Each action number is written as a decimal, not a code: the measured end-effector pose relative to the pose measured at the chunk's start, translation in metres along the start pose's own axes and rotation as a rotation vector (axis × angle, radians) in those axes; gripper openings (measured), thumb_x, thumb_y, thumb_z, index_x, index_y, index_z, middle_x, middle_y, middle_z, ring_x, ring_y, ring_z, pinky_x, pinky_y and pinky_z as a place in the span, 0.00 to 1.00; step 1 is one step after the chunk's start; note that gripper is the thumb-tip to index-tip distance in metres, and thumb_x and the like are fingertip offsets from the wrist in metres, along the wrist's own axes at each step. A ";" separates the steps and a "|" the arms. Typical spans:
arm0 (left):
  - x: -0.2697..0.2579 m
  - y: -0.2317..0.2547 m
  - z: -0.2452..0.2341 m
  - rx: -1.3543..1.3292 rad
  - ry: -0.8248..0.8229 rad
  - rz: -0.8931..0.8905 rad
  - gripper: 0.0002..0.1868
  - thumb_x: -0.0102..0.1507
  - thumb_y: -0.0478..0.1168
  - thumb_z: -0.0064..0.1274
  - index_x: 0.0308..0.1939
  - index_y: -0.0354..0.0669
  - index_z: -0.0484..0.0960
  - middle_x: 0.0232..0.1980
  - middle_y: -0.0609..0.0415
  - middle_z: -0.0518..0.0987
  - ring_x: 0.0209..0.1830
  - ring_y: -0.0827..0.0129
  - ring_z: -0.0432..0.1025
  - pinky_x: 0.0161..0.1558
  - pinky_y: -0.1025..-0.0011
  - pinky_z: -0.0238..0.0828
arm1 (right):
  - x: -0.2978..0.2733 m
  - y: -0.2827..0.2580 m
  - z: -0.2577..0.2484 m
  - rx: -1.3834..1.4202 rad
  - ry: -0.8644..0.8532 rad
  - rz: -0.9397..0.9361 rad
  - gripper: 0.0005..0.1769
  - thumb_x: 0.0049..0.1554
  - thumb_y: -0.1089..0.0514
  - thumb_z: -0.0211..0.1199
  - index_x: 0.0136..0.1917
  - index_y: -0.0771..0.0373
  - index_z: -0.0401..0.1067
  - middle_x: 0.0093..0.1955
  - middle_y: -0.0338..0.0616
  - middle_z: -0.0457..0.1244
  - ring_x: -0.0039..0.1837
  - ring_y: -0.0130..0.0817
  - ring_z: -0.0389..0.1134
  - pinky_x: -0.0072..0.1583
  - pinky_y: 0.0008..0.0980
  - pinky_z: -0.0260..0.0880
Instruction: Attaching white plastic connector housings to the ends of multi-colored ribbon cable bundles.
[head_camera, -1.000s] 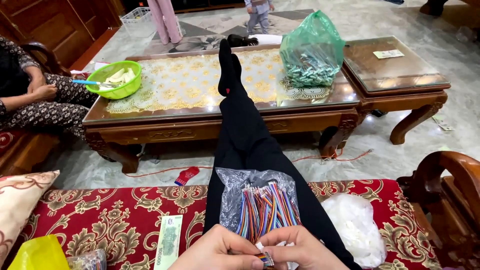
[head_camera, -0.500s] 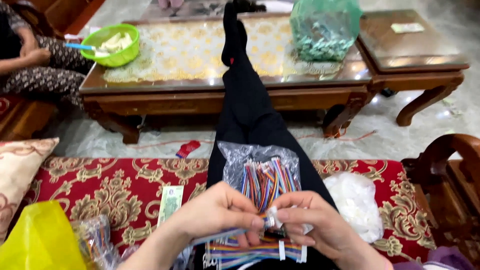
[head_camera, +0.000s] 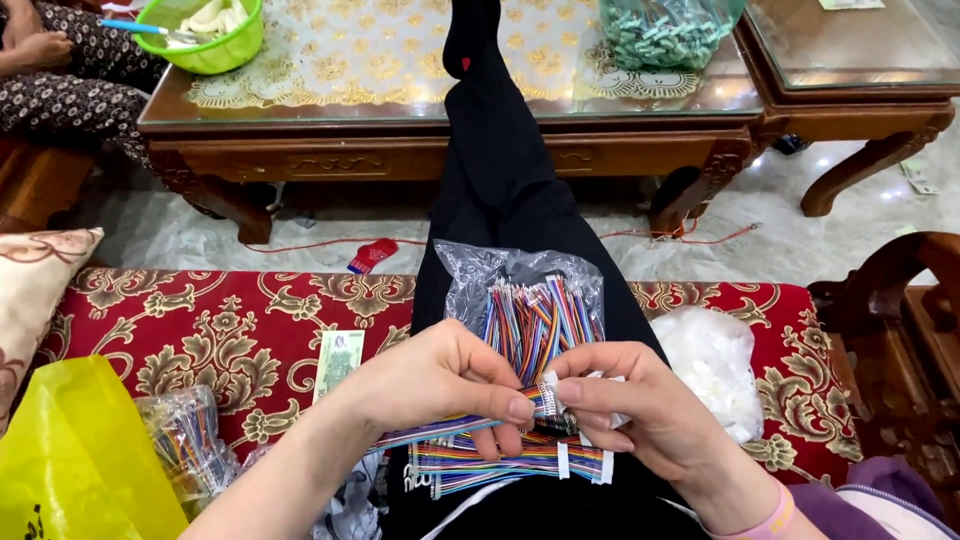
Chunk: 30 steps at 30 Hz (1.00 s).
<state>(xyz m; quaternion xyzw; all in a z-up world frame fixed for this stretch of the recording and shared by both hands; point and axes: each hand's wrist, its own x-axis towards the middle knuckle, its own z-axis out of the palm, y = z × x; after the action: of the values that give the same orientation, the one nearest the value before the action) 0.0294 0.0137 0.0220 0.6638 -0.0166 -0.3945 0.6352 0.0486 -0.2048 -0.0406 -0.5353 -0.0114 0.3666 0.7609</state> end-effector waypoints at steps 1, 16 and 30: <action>0.001 -0.002 -0.001 -0.002 -0.001 -0.002 0.08 0.56 0.36 0.55 0.28 0.32 0.82 0.28 0.44 0.82 0.22 0.66 0.76 0.33 0.77 0.73 | 0.000 0.000 -0.001 0.001 0.001 0.003 0.09 0.47 0.68 0.61 0.41 0.79 0.73 0.19 0.42 0.47 0.20 0.24 0.43 0.23 0.20 0.39; 0.000 0.010 0.004 0.125 0.090 -0.075 0.08 0.55 0.37 0.57 0.25 0.34 0.83 0.26 0.46 0.82 0.22 0.68 0.76 0.31 0.78 0.72 | -0.003 -0.001 0.003 -0.075 0.037 -0.069 0.08 0.46 0.69 0.64 0.41 0.75 0.76 0.15 0.37 0.44 0.19 0.24 0.41 0.26 0.22 0.41; 0.001 0.016 0.013 0.373 0.230 -0.128 0.11 0.57 0.40 0.57 0.21 0.40 0.80 0.24 0.53 0.84 0.25 0.77 0.80 0.33 0.81 0.77 | -0.002 0.002 0.016 -0.395 0.233 -0.089 0.04 0.48 0.63 0.68 0.38 0.67 0.77 0.19 0.36 0.51 0.22 0.21 0.42 0.25 0.21 0.36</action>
<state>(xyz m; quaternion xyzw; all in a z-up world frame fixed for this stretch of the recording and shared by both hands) 0.0308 -0.0009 0.0365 0.8100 0.0251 -0.3459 0.4730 0.0398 -0.1924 -0.0345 -0.7116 -0.0188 0.2592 0.6528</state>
